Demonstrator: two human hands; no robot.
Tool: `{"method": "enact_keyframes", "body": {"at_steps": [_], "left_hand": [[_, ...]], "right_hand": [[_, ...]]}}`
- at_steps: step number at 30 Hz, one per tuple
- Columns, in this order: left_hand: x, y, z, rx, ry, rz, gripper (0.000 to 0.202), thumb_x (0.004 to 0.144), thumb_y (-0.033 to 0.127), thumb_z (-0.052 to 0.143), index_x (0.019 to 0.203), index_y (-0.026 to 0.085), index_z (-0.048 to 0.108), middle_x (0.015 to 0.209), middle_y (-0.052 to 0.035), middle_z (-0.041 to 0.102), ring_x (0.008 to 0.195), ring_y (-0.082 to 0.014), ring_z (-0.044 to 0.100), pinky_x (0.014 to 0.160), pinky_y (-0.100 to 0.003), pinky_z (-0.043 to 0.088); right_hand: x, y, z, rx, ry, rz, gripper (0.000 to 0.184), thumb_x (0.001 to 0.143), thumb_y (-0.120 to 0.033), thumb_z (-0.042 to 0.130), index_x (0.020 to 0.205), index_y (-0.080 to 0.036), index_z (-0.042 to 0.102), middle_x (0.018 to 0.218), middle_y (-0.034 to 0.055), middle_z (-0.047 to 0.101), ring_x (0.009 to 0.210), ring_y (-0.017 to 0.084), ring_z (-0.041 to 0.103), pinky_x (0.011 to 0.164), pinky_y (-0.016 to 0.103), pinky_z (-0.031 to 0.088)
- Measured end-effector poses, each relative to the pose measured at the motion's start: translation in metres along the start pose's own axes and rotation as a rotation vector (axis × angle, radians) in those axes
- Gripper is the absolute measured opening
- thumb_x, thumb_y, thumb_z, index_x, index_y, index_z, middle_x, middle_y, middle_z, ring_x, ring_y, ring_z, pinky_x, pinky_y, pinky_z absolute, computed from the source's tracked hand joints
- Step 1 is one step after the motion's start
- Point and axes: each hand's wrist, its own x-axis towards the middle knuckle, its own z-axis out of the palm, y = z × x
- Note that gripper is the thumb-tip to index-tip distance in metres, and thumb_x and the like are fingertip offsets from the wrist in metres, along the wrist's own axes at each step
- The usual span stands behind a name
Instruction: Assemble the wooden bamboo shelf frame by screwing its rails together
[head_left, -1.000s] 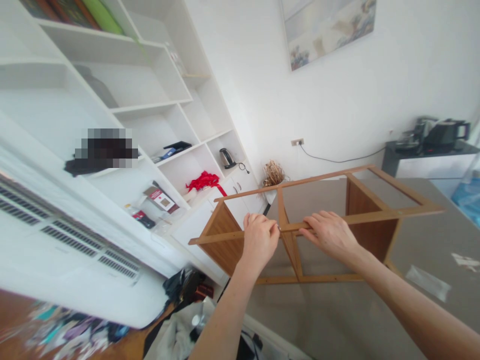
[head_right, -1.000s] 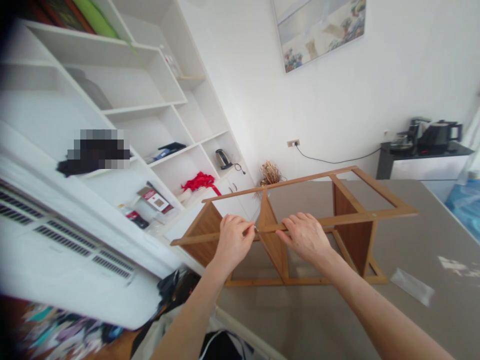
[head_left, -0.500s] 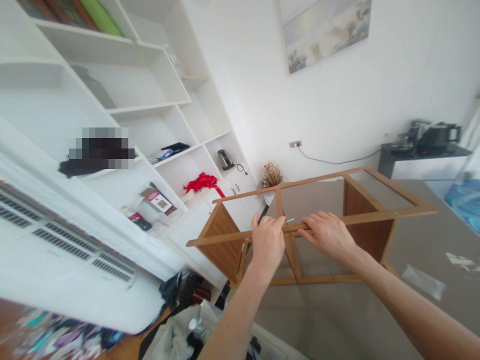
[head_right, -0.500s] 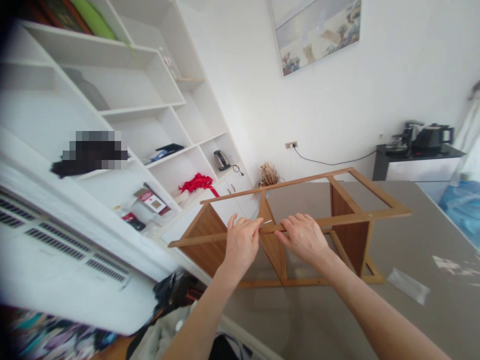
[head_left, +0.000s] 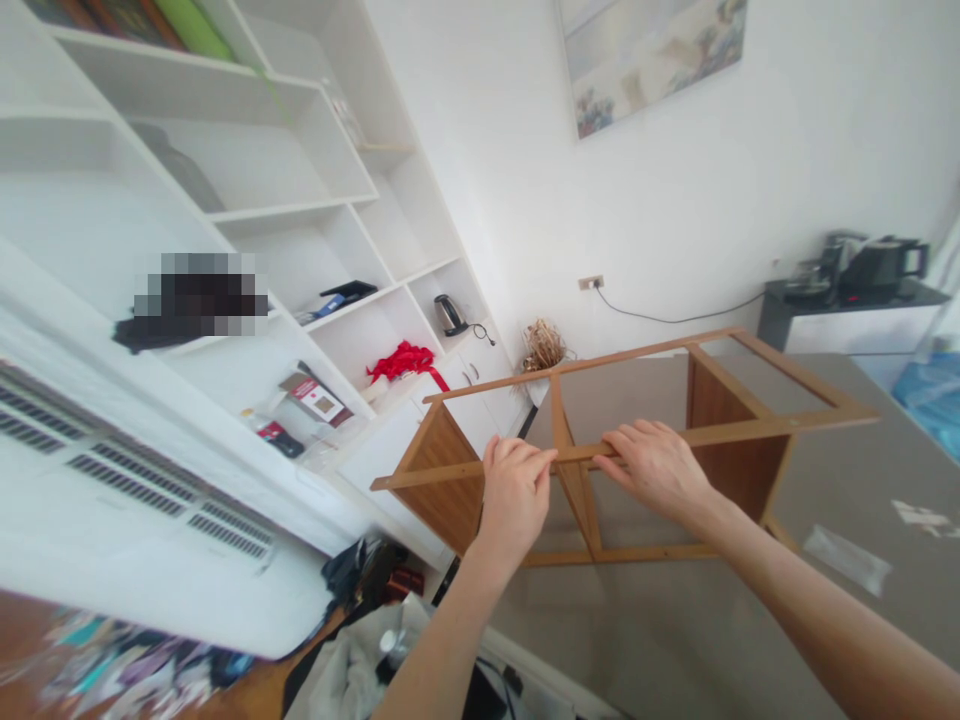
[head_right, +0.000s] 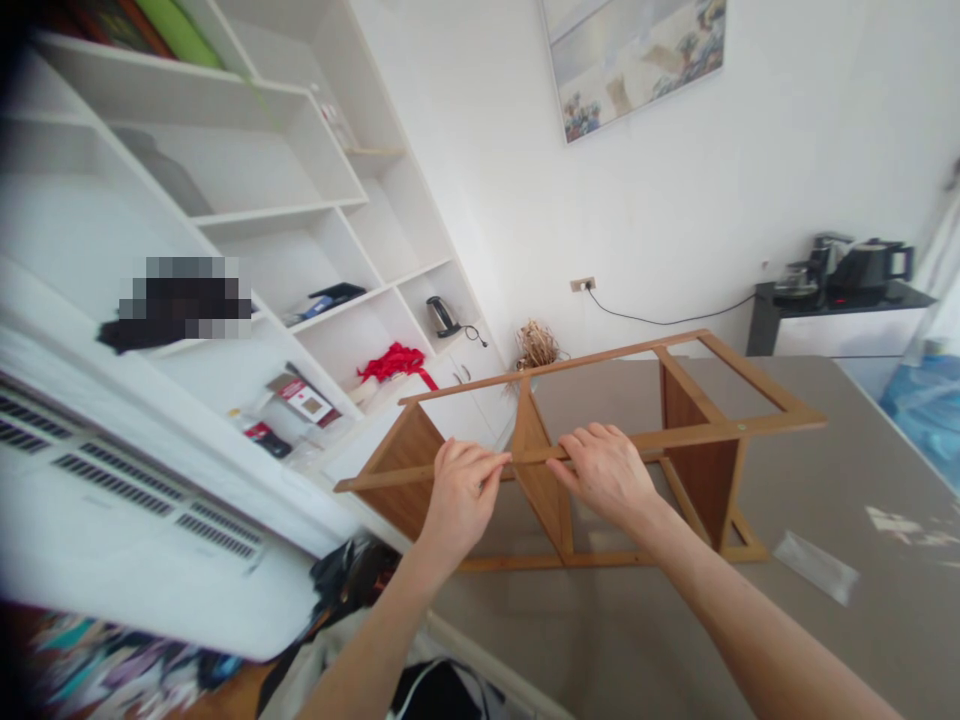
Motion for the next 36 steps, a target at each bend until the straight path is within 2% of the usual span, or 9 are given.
{"method": "enact_keyframes", "body": {"at_steps": [4,10,15,20,26,30,33,36], "left_hand": [[0.002,-0.003,0.001,0.002,0.022,-0.056,0.021,0.086,0.011,0.053,0.094,0.023,0.068,0.083,-0.0005,0.068,0.088,-0.0176,0.057,0.108,-0.05,0.023],[0.013,-0.007,-0.002,0.117,0.014,-0.031,0.016,0.085,0.017,0.057,0.081,0.026,0.07,0.083,-0.0017,0.067,0.094,-0.0213,0.054,0.108,-0.052,0.021],[0.016,-0.006,0.0,0.11,-0.003,-0.024,0.017,0.085,0.017,0.056,0.081,0.025,0.07,0.079,-0.0014,0.067,0.092,-0.0208,0.053,0.107,-0.05,0.022],[0.013,0.001,0.005,0.132,0.032,-0.066,0.017,0.087,0.029,0.056,0.079,0.023,0.07,0.077,-0.0028,0.068,0.093,-0.0224,0.053,0.105,-0.052,0.022],[0.018,0.011,0.011,0.17,0.039,-0.071,0.016,0.083,0.015,0.056,0.078,0.022,0.07,0.077,-0.0037,0.067,0.092,-0.0227,0.052,0.104,-0.051,0.024],[0.02,0.015,0.014,0.108,0.018,-0.029,0.026,0.08,0.006,0.054,0.091,0.023,0.07,0.08,-0.0026,0.068,0.092,-0.0222,0.053,0.104,-0.051,0.025],[0.017,0.016,0.011,0.087,0.024,-0.036,0.03,0.082,0.006,0.05,0.098,0.025,0.068,0.078,-0.0021,0.069,0.09,-0.0219,0.054,0.105,-0.052,0.023],[0.011,0.016,0.007,0.064,0.015,-0.011,0.025,0.083,0.009,0.052,0.09,0.026,0.069,0.081,-0.0007,0.07,0.093,-0.0213,0.054,0.107,-0.053,0.019]], "right_hand": [[0.0,0.0,0.0,0.001,-0.001,-0.005,0.032,0.093,-0.043,0.046,0.093,-0.018,0.066,0.078,0.0048,0.066,0.079,0.02,0.054,0.073,0.032,0.028],[0.0,0.001,-0.001,0.0,0.006,-0.008,0.032,0.092,-0.042,0.047,0.091,-0.017,0.066,0.076,0.0051,0.066,0.077,0.019,0.054,0.071,0.033,0.028],[0.0,0.0,-0.001,0.002,0.025,-0.018,0.031,0.092,-0.041,0.047,0.091,-0.017,0.067,0.075,0.0062,0.066,0.076,0.019,0.054,0.07,0.032,0.028],[0.001,-0.002,-0.003,-0.01,0.013,-0.01,0.033,0.092,-0.043,0.046,0.091,-0.017,0.067,0.076,0.006,0.067,0.077,0.019,0.054,0.071,0.032,0.028],[0.001,-0.002,-0.002,-0.015,0.011,-0.009,0.033,0.092,-0.043,0.046,0.091,-0.017,0.067,0.077,0.0059,0.067,0.077,0.019,0.054,0.071,0.031,0.028],[0.0,-0.001,-0.001,-0.014,0.018,-0.01,0.032,0.092,-0.042,0.047,0.091,-0.017,0.067,0.077,0.0058,0.067,0.077,0.019,0.054,0.071,0.032,0.028],[0.0,-0.001,-0.001,-0.011,0.014,-0.011,0.031,0.092,-0.042,0.048,0.092,-0.017,0.067,0.078,0.0055,0.067,0.077,0.019,0.054,0.071,0.032,0.028],[0.0,-0.002,-0.002,-0.007,0.01,-0.008,0.031,0.092,-0.041,0.047,0.092,-0.017,0.067,0.077,0.0054,0.067,0.077,0.02,0.054,0.071,0.032,0.028]]}}
